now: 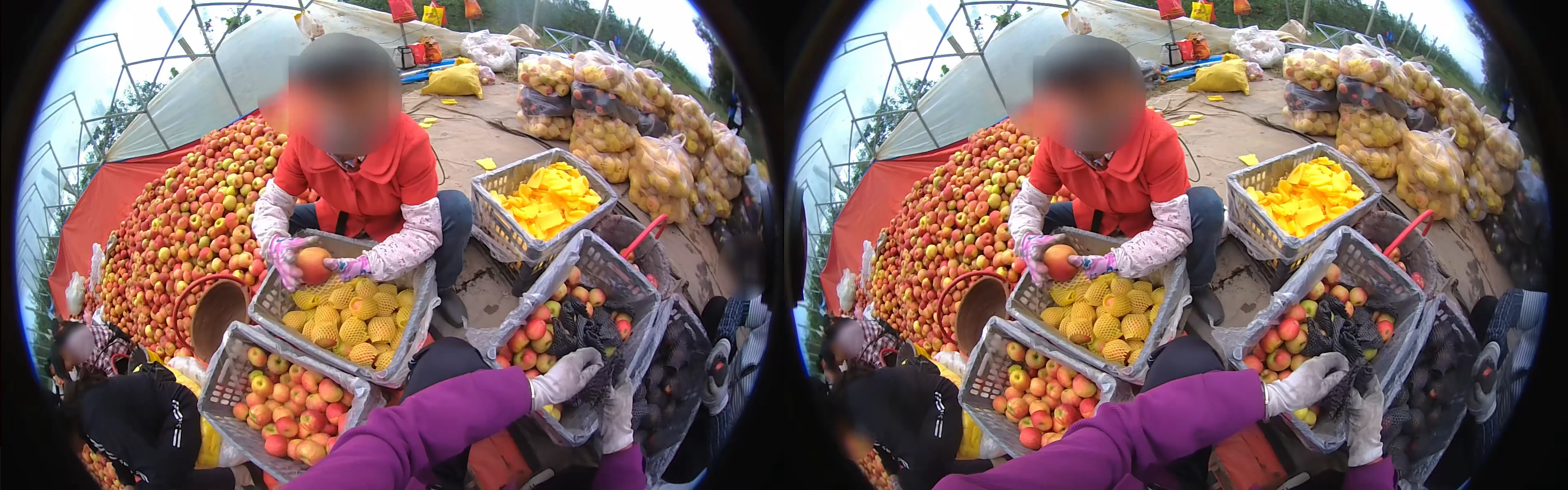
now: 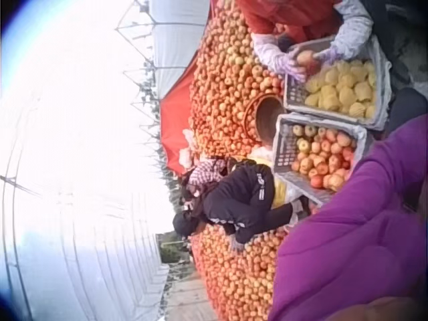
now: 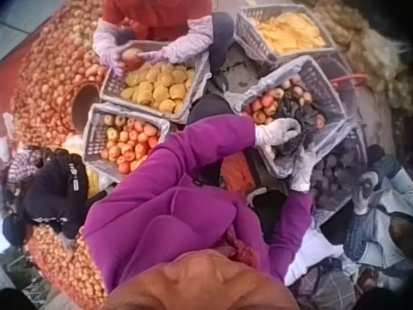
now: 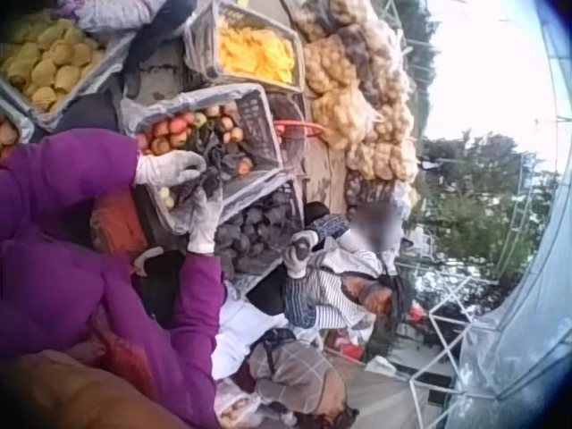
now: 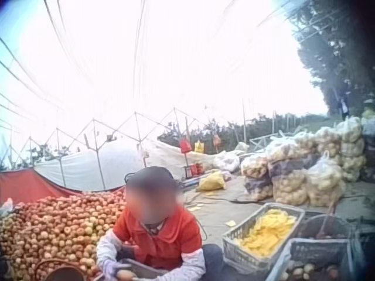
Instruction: The person places apples into black mesh bags and arranges them in a crate. They repeatedly pick apples from a nearby pile, insert each one into a mesh bag, and place the bag into a container. Other workers nearby also pack fruit.
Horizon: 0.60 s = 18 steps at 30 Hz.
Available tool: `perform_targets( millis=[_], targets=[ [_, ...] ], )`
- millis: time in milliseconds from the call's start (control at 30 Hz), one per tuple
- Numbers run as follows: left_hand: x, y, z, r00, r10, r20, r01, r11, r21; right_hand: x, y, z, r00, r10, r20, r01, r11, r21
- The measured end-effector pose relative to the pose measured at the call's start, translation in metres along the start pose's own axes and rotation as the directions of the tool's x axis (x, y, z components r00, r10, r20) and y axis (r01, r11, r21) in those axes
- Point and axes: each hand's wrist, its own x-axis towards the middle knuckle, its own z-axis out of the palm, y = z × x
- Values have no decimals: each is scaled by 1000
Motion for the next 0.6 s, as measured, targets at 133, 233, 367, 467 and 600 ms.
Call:
perform_targets(
  millis=[133, 233, 367, 467, 600],
  targets=[
    [-117, 54, -171, 818, -574, 29, 538, 783, 313, -43, 167, 168, 981, 190, -29, -99, 627, 773],
    [-120, 22, -173, 800, -599, -21, 599, 798, 61, -36, 114, 150, 993, 108, -37, -60, 768, 638],
    [-114, 38, -149, 795, -600, 88, 602, 766, -226, -42, 90, 130, 990, 133, -42, -90, 839, 537],
    [-102, 44, -140, 768, -593, 240, 631, 642, -434, -47, 96, 123, 999, 32, 31, -43, 824, 566],
    [-100, 61, -130, 577, -685, 444, 723, 175, -669, -46, 87, 122, 993, 95, 69, -114, 630, 768]
  ],
)
